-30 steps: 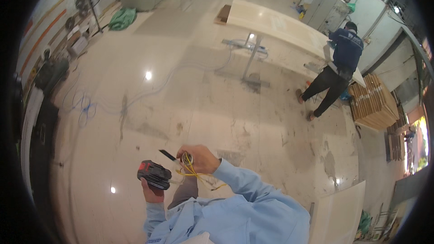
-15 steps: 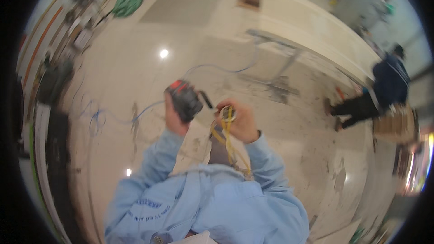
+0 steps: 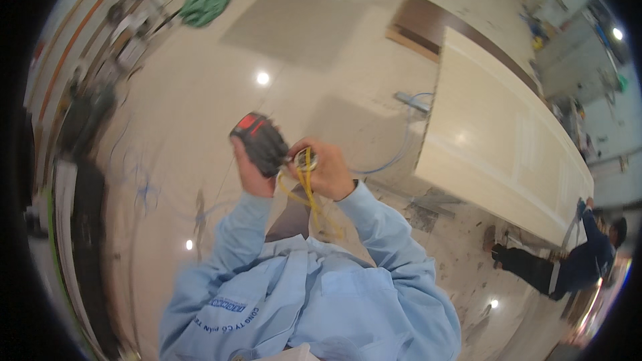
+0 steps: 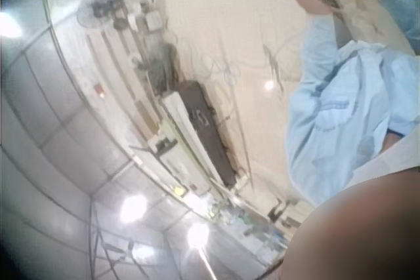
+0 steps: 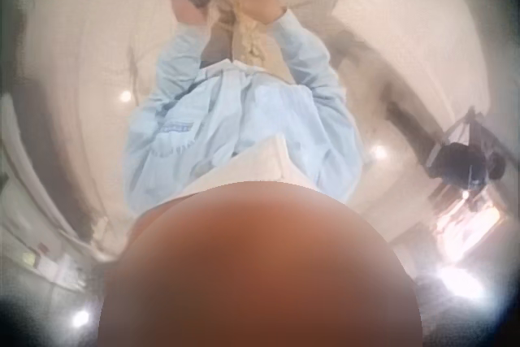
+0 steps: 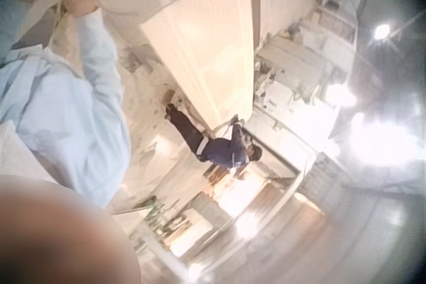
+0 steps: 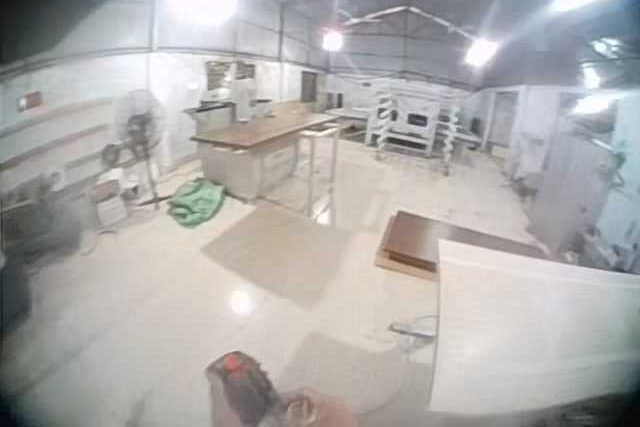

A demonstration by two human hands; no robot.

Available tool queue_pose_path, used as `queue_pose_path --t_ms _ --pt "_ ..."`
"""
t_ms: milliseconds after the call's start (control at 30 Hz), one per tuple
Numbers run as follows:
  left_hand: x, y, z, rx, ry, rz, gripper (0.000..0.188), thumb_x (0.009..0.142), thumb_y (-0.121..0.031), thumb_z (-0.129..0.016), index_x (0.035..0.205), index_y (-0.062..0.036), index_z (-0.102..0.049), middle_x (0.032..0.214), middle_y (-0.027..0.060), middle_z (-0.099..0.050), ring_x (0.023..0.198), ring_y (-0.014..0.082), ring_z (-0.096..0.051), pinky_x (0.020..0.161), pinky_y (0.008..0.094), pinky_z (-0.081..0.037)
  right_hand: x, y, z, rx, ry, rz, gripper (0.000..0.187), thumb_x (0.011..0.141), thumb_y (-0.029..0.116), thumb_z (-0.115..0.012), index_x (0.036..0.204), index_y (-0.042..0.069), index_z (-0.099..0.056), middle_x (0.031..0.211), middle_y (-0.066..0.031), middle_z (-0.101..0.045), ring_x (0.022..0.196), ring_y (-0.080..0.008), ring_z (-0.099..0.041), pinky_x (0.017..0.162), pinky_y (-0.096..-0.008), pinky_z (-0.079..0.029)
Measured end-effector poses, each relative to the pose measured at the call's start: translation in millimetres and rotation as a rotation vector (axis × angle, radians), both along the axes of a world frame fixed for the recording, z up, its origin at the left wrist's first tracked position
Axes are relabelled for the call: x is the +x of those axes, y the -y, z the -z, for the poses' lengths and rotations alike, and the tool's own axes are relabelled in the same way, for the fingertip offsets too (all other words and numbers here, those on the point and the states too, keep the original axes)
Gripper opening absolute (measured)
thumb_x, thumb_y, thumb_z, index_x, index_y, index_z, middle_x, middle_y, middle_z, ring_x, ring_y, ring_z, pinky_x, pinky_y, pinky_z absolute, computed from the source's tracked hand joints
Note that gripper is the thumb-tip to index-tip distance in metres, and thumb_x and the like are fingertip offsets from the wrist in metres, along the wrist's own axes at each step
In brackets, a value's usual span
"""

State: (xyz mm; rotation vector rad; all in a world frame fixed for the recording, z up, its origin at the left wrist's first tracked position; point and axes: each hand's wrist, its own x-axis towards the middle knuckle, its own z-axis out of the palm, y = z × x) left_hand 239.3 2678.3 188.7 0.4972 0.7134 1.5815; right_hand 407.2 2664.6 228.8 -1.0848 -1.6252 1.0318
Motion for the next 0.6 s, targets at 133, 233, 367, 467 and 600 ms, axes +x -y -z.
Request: queue_pose_path --t_ms 133,233,367,467,600 --pt "37.3 -119.7 19.8 -0.013 0.045 0.025 0.069 0.105 -0.063 -0.038 0.142 -0.0060 -0.053 0.130 0.0129 -0.065 0.117 0.0276 -0.064 0.098 0.0407 -0.053 35.3 -100.5 18.6 -0.053 0.036 0.040 0.022 0.081 0.017 -0.080 0.096 0.005 -0.070 0.087 -0.0070 -0.074 0.080 -0.0159 -0.070 0.075 -0.0306 -0.055" --pt "72.0 -185.9 21.6 -0.040 0.034 0.148 0.068 0.104 -0.064 -0.042 0.137 -0.0069 -0.055 0.122 0.0096 -0.066 0.108 0.0228 -0.065 0.094 0.0373 -0.054 68.5 -152.2 23.6 -0.042 0.022 0.105 0.026 0.082 0.022 -0.081 0.097 0.005 -0.070 0.089 -0.0077 -0.073 0.081 -0.0185 -0.071 0.076 -0.0316 -0.056" --pt "142.8 -262.6 9.1 -0.030 0.009 0.266 0.068 0.103 -0.065 -0.043 0.136 -0.0065 -0.056 0.118 0.0098 -0.066 0.103 0.0219 -0.065 0.091 0.0362 -0.054 124.8 -203.5 19.0 -0.036 -0.016 0.240 0.029 0.080 0.024 -0.082 0.095 0.004 -0.068 0.083 -0.0102 -0.072 0.077 -0.0228 -0.071 0.072 -0.0356 -0.055" --pt "203.3 -327.0 -3.6 0.044 -0.028 0.329 0.068 0.104 -0.064 -0.042 0.136 -0.0065 -0.055 0.117 0.0096 -0.066 0.102 0.0216 -0.064 0.090 0.0357 -0.054 172.9 -259.8 18.3 0.016 0.065 0.373 0.028 0.079 0.024 -0.081 0.094 0.006 -0.066 0.082 -0.0117 -0.071 0.077 -0.0282 -0.071 0.069 -0.0381 -0.055" --pt "285.0 -415.3 -8.4 0.138 -0.084 0.264 0.066 0.104 -0.064 -0.041 0.135 -0.0072 -0.056 0.113 0.0082 -0.066 0.100 0.0210 -0.065 0.087 0.0352 -0.054 247.5 -349.5 15.4 0.096 0.146 0.434 0.026 0.075 0.024 -0.079 0.091 0.008 -0.066 0.081 -0.0135 -0.071 0.078 -0.0353 -0.070 0.067 -0.0416 -0.054"
